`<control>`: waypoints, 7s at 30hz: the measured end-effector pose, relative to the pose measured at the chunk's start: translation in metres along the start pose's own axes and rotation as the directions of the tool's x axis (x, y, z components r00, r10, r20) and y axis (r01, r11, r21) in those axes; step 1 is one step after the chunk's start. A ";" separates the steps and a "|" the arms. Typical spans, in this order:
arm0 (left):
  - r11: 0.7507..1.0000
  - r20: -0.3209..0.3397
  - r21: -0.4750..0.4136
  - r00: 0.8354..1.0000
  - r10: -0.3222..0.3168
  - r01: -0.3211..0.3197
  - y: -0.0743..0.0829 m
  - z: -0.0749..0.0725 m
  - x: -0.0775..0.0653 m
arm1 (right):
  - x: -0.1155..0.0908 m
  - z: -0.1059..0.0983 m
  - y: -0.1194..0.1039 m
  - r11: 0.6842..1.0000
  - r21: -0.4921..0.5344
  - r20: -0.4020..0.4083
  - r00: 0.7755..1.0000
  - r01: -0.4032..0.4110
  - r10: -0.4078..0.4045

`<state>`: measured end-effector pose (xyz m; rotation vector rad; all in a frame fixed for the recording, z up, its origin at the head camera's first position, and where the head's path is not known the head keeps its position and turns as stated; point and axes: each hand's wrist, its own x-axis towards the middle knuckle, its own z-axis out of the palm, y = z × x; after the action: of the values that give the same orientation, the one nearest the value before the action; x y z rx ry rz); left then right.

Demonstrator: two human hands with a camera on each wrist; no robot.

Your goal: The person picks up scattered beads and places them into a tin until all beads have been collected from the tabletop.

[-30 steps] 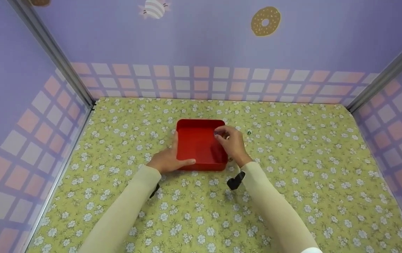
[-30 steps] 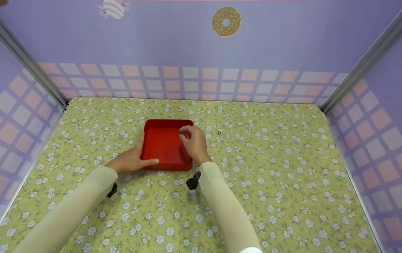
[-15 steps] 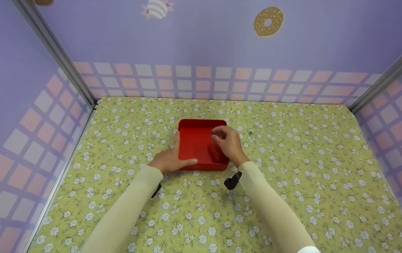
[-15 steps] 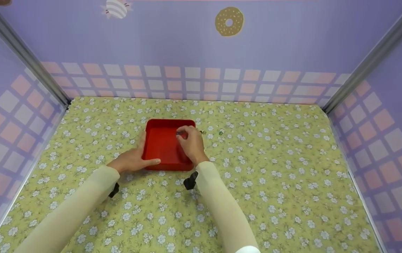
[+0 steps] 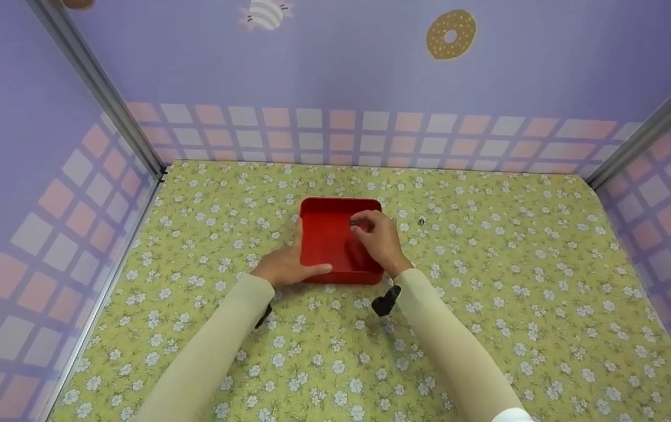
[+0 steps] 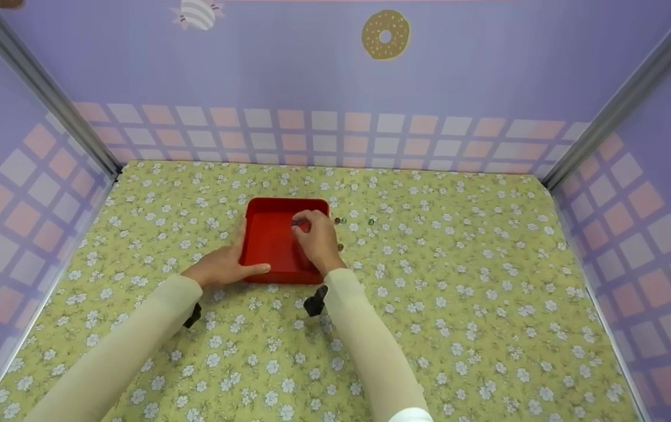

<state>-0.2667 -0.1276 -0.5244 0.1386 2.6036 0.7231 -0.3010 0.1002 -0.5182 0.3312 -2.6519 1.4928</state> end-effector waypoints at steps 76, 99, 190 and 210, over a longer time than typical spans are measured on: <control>1.000 0.027 -0.007 0.999 0.018 -0.018 0.002 -0.002 -0.002 | -0.001 -0.017 0.003 0.998 0.005 -0.032 0.998 -0.055 0.055; 1.000 0.015 0.020 1.000 0.020 -0.021 -0.002 -0.004 0.002 | -0.001 -0.041 0.008 0.996 0.017 -0.030 0.996 -0.088 0.088; 1.000 0.007 0.011 1.000 0.011 -0.011 -0.003 -0.001 0.001 | -0.009 -0.088 0.077 0.966 -0.035 -0.029 0.967 -0.255 0.254; 1.000 0.007 0.027 1.000 0.003 -0.004 -0.003 -0.001 0.001 | -0.008 -0.089 0.084 0.958 -0.025 -0.033 0.958 -0.284 0.284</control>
<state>-0.2675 -0.1302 -0.5256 0.1534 2.6077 0.6881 -0.3156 0.2194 -0.5436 -0.0793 -2.7884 1.5130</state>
